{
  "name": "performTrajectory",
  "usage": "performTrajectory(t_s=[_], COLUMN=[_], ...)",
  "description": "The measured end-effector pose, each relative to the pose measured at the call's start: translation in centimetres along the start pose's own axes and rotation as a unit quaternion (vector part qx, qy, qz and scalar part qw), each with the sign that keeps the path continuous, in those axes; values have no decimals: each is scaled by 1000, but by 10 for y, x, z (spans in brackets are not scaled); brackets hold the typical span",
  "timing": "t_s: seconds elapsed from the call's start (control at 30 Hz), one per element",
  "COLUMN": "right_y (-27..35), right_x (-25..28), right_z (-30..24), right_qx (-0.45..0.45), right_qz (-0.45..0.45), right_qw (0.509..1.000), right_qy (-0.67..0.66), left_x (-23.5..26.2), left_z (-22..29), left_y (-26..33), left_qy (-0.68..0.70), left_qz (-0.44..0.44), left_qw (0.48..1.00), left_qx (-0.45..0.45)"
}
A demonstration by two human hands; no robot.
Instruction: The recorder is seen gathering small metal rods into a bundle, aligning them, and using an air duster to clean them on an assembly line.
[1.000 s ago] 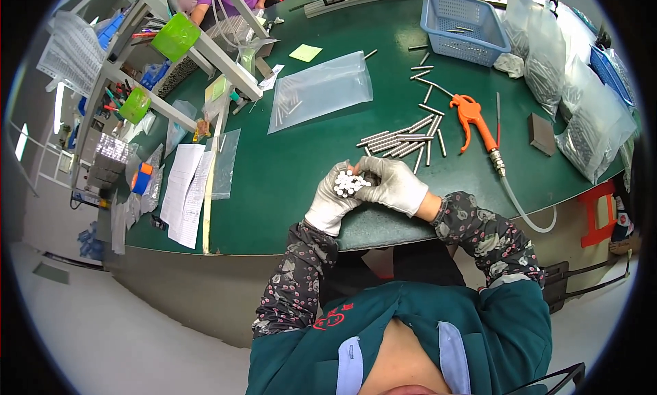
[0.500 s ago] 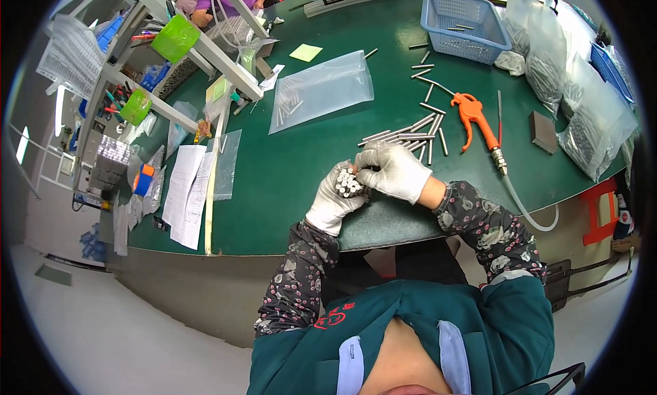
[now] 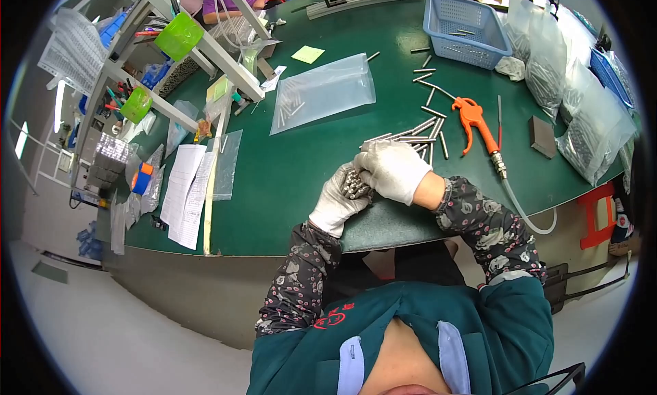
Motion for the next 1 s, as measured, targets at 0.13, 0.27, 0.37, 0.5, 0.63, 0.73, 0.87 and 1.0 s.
performTrajectory(t_s=[0.13, 0.27, 0.37, 0.5, 0.63, 0.73, 0.87, 1.0], right_y=[-1, 5, 9, 4, 0, -1, 0, 2], right_x=[15, 10, 3, 6, 7, 11, 15, 22], right_z=[9, 19, 16, 9, -2, -10, -11, 9], right_qx=[-41, -44, -22, 2, 40, 45, 42, -23], right_qz=[11, 37, 39, 27, 31, 0, 37, 38], right_qw=[998, 988, 983, 995, 998, 994, 990, 999], right_qy=[-45, -141, -177, -97, 37, 96, 132, 29], left_x=[5, 4, 5, 1, -1, -5, 3, 8], left_z=[-4, -3, -5, -4, -1, 3, -1, -6], left_y=[2, 2, 1, -1, -1, -1, 0, 1], left_qy=[6, 0, 22, 22, -5, -1, -38, -30], left_qz=[6, 16, 18, -3, 8, 17, 27, 24], left_qw=[1000, 999, 999, 999, 1000, 1000, 999, 999], left_qx=[28, 31, 22, 29, 23, 14, 14, 23])
Point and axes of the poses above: each hand's wrist, its own y-axis away from the middle knuckle, its own x-axis out of the back of the hand, z = x × y, the point moved 6 cm from there along -y, towards the middle knuckle, and after that the axes turned 13 degrees about y, right-handed, at the moved point
